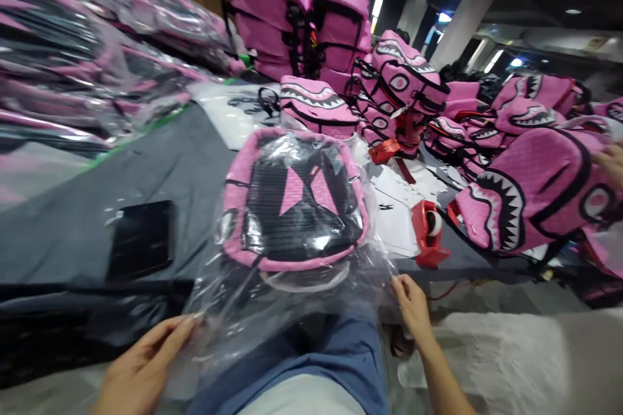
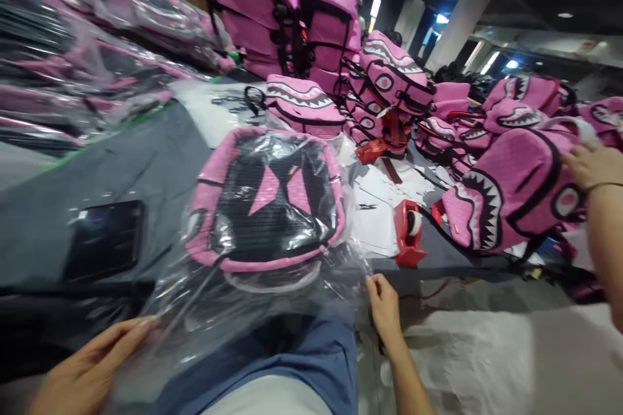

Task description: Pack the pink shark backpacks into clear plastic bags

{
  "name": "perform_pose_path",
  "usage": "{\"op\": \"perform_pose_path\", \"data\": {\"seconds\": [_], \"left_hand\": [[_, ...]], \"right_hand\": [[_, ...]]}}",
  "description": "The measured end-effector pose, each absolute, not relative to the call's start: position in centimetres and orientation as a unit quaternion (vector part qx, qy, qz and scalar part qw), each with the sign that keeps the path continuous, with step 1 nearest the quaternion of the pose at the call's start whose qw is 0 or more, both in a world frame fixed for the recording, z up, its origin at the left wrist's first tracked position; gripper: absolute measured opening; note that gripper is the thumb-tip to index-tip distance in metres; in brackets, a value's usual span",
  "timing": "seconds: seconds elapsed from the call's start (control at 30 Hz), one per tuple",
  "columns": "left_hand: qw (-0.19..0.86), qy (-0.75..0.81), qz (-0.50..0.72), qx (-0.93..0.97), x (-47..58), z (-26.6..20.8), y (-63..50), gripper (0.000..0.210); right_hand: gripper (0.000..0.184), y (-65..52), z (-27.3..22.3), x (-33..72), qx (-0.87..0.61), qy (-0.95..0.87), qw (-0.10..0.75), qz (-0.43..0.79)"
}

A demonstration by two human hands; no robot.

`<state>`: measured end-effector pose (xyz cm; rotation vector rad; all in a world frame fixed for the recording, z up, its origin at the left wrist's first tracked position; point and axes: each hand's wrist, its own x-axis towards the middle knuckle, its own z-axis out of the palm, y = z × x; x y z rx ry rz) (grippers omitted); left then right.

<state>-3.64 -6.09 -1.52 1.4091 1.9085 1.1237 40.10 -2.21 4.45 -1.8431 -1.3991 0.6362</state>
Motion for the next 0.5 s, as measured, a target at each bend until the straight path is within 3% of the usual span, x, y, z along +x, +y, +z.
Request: {"op": "perform_pose_path", "data": {"seconds": [0.1, 0.2, 0.3, 0.4, 0.5], "left_hand": [[0.284, 0.744, 0.427, 0.428, -3.1, 0.7, -6.9, 0.049], [0.242, 0.771, 0.419, 0.414, -2.7, 1.8, -6.5, 0.045], [0.229, 0.783, 0.407, 0.411, -3.9, 2.1, -5.5, 0.039], [0.257, 0.757, 0.437, 0.413, -5.5, 2.5, -4.8, 0.046], [0.271, 0.724, 0.477, 0.418, -5.9, 3.2, -4.8, 0.052]], "right_hand": [[0.062, -1.5, 5.2, 39.9, -0.721, -0.563, 0.368, 0.166], [0.061, -0.9, 6.4, 40.9, -0.720, -0.563, 0.386, 0.127], [0.063, -0.4, 7.0, 41.7, -0.732, -0.497, 0.397, 0.244], [0.065, -0.4, 7.1, 42.0, -0.704, -0.426, 0.400, 0.403], [0.062, -0.7, 7.1, 42.5, -0.684, -0.381, 0.390, 0.485]]}}
